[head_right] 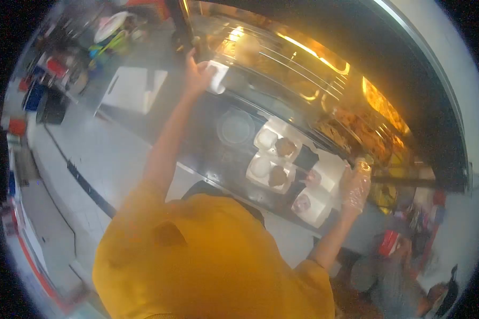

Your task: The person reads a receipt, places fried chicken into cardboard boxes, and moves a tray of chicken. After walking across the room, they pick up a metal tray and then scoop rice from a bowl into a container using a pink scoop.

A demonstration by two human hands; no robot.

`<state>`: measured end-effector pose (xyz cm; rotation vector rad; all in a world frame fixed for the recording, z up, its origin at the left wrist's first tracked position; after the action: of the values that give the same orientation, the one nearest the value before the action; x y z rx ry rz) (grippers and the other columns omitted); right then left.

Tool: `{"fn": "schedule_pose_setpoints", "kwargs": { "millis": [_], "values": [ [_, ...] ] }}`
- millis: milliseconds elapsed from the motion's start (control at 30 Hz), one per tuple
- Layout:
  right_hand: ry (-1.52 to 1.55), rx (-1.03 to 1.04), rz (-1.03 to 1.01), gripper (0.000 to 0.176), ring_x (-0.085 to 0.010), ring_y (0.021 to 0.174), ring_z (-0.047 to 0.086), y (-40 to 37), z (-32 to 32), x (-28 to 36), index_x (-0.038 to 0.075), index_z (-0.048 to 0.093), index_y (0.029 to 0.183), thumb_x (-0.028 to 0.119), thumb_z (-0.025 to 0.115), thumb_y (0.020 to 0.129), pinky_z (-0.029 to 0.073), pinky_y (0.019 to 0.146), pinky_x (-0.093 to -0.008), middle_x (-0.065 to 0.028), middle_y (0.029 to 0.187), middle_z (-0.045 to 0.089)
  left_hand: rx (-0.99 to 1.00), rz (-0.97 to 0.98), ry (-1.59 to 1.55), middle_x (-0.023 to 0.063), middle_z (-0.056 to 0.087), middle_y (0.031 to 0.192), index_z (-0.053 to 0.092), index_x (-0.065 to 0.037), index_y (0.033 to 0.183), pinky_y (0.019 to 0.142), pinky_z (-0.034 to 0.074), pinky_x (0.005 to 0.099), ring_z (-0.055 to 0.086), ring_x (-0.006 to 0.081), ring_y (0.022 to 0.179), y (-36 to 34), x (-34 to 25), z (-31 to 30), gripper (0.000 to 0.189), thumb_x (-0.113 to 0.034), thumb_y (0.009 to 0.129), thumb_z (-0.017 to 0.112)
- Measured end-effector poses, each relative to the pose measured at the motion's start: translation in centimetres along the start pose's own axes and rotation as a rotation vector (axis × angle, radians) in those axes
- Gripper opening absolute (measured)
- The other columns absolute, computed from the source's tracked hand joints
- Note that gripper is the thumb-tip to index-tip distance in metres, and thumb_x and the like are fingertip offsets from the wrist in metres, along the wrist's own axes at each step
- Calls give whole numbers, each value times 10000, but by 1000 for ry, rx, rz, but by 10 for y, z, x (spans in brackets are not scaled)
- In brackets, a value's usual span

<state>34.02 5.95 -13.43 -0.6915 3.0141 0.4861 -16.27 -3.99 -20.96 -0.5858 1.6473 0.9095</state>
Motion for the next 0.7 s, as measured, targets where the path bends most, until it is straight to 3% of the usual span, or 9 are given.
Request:
{"fn": "schedule_pose_setpoints", "kwargs": {
  "millis": [133, 267, 400, 467, 500, 533, 700],
  "values": [
    [171, 92, 62, 359, -408, 979, 608, -38, -6, 42, -5, 614, 1149, 230, 644, 879, 479, 857, -462, -248, 1053, 639, 130, -157, -218, 179, 642, 1012, 109, -49, 1473, 670, 549, 295, 673, 189, 818, -5, -24, 0, 850, -5, 799, 624],
    [463, 291, 7, 332, -370, 936, 645, -59, -4, 95, -12, 649, 1084, 248, 670, 880, 501, 834, -430, -212, 1038, 669, 224, -188, -200, 185, 655, 991, 132, -68, 1483, 662, 575, 324, 677, 218, 840, -18, -28, 7, 841, 37, 792, 599],
    [642, 261, 149, 331, -337, 922, 662, -64, 4, 98, -14, 656, 1067, 254, 689, 876, 510, 813, -408, -212, 1018, 675, 387, -156, -231, 180, 653, 960, 34, -76, 1514, 631, 578, 322, 681, 224, 803, -34, -32, 29, 946, 69, 785, 619],
    [655, 175, 175, 329, -323, 903, 671, -60, 2, 95, -17, 654, 1059, 249, 700, 872, 512, 808, -390, -211, 985, 681, 456, -128, -299, 149, 678, 900, -8, -6, 1476, 588, 540, 258, 677, 157, 716, -50, -43, 42, 887, 38, 829, 598],
    [642, 143, 137, 332, -313, 875, 674, -56, -3, 97, -22, 647, 1059, 254, 693, 880, 515, 794, -385, -205, 954, 682, 511, -135, -133, 139, 685, 901, -34, 5, 1478, 585, 535, 253, 678, 156, 725, -56, -57, 46, 907, 38, 831, 601],
    [642, 137, 140, 332, -313, 875, 674, -54, -3, 98, -22, 647, 1059, 254, 693, 880, 515, 794, -385, -205, 954, 682, 582, -157, -227, 129, 694, 902, -44, 6, 1484, 614, 538, 259, 682, 155, 737, -61, -44, 54, 940, 29, 819, 619],
    [705, 179, 224, 330, -298, 848, 673, -44, -2, 97, -22, 637, 1067, 255, 681, 893, 515, 781, -378, -190, 938, 682, 697, -18, -52, 129, 706, 862, -31, 19, 1491, 725, 552, 306, 698, 174, 778, -91, -68, 96, 1031, -42, 763, 696]
  ]
}}
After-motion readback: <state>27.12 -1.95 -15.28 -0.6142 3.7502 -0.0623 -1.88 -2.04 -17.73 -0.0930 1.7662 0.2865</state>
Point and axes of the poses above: each hand's wrist, its own y-axis towards the middle knuckle, its own z-axis out of the palm, x = y × z, the point moved 4 cm from there along y, towards the middle knuckle
